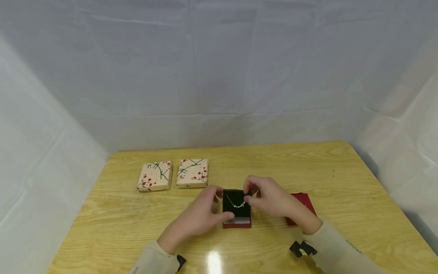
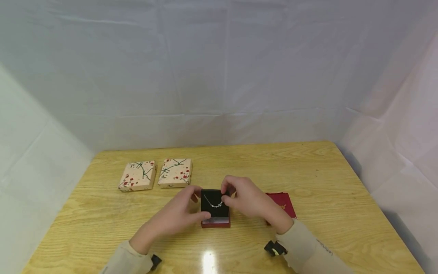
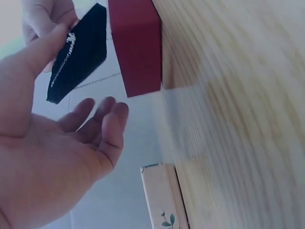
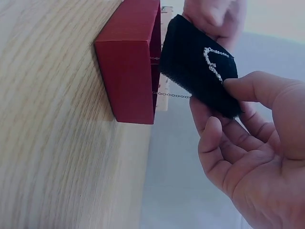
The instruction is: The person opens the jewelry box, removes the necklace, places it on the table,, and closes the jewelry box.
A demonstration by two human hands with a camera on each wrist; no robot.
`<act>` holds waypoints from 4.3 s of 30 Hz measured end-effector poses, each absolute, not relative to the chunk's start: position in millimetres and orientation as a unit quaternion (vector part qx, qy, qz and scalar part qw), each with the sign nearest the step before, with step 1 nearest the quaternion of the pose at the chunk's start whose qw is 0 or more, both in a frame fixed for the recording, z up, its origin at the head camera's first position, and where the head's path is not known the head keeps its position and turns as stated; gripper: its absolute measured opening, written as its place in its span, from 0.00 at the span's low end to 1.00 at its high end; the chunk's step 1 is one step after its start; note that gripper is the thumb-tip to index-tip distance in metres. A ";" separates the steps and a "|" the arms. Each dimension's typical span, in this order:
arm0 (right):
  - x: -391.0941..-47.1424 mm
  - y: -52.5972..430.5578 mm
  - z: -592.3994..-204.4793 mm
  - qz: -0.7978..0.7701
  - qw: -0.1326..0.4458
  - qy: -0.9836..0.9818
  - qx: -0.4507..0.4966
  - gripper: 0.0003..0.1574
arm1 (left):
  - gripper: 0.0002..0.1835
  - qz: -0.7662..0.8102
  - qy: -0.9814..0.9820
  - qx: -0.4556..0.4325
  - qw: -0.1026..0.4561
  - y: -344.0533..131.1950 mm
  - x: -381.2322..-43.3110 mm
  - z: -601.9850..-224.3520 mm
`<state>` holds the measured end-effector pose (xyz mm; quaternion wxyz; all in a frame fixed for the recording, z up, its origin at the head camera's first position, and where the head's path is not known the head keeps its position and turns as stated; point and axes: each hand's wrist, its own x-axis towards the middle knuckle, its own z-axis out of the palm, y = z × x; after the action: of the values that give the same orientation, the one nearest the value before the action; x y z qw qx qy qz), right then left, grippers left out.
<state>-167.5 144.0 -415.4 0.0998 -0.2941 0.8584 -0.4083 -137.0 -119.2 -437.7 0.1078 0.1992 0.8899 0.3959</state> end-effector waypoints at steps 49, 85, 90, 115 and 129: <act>-159.7 135.5 -423.3 -0.162 -0.195 0.846 -0.468 0.19 | 0.16 0.585 0.786 0.112 0.169 -114.5 -137.7 -432.6; -157.2 128.7 -426.2 -0.148 -0.226 0.840 -0.471 0.11 | 0.14 0.661 0.704 0.136 0.221 -118.2 -137.8 -431.3; -157.7 129.5 -425.1 -0.149 -0.220 0.841 -0.471 0.08 | 0.13 0.656 0.710 0.136 0.215 -117.5 -136.9 -428.2; -171.3 125.1 -405.4 -0.172 -0.243 0.831 -0.469 0.09 | 0.13 0.622 0.746 0.138 0.193 -115.3 -137.7 -431.7; -185.2 114.6 -394.8 -0.195 -0.224 0.828 -0.476 0.07 | 0.12 0.594 0.764 0.145 0.205 -116.1 -137.0 -431.1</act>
<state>-185.2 114.6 -394.8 -0.2241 -0.4764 0.8276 -0.1948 -137.0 -116.1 -431.1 0.2051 0.1455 0.7642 0.5939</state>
